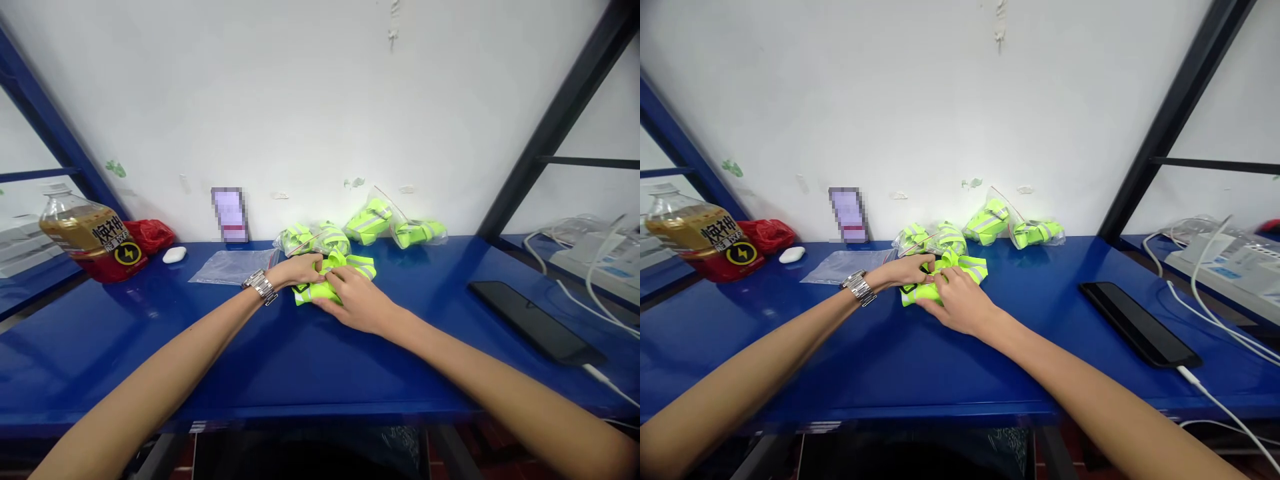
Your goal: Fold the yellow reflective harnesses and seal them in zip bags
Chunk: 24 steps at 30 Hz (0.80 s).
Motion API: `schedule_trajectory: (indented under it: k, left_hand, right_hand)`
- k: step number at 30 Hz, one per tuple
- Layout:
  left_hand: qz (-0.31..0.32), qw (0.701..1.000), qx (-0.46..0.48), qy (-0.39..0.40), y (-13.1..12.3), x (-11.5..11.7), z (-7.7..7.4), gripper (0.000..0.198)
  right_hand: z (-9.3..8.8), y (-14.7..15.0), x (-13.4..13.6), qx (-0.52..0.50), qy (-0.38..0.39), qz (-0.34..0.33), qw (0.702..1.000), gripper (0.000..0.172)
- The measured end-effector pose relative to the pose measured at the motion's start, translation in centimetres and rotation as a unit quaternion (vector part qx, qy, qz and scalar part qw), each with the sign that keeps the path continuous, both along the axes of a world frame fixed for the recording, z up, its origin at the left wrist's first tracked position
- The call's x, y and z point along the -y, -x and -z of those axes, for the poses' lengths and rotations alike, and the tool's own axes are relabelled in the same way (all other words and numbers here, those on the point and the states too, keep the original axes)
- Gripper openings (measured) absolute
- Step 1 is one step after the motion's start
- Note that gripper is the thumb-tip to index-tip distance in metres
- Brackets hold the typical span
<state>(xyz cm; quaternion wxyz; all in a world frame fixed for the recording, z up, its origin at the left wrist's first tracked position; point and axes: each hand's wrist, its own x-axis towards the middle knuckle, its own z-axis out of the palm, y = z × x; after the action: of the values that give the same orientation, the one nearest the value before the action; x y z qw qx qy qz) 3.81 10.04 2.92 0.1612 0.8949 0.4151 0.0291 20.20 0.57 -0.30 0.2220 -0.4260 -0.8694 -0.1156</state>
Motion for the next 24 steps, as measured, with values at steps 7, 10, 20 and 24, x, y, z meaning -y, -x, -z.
schedule_trajectory:
  k: [7,10,20,24]
  left_hand:
    - [-0.056,0.984,0.068,-0.153,0.9,1.8,1.5,0.036]
    - [-0.04,0.956,0.064,-0.284,1.9,3.0,2.0,0.044]
    - [0.137,0.949,0.014,-0.284,4.5,6.1,3.1,0.062]
    - [0.155,0.945,-0.008,-0.288,4.0,6.3,2.7,0.048]
  right_hand:
    - [0.7,-1.5,-1.0,0.031,0.015,-0.023,0.999,0.041]
    - [0.9,-1.6,-1.2,0.022,0.019,-0.029,0.999,0.041]
    - [0.9,-2.1,-0.3,-0.023,0.055,-0.061,0.996,0.042]
    - [0.7,-2.5,0.4,-0.026,0.073,-0.065,0.995,0.041]
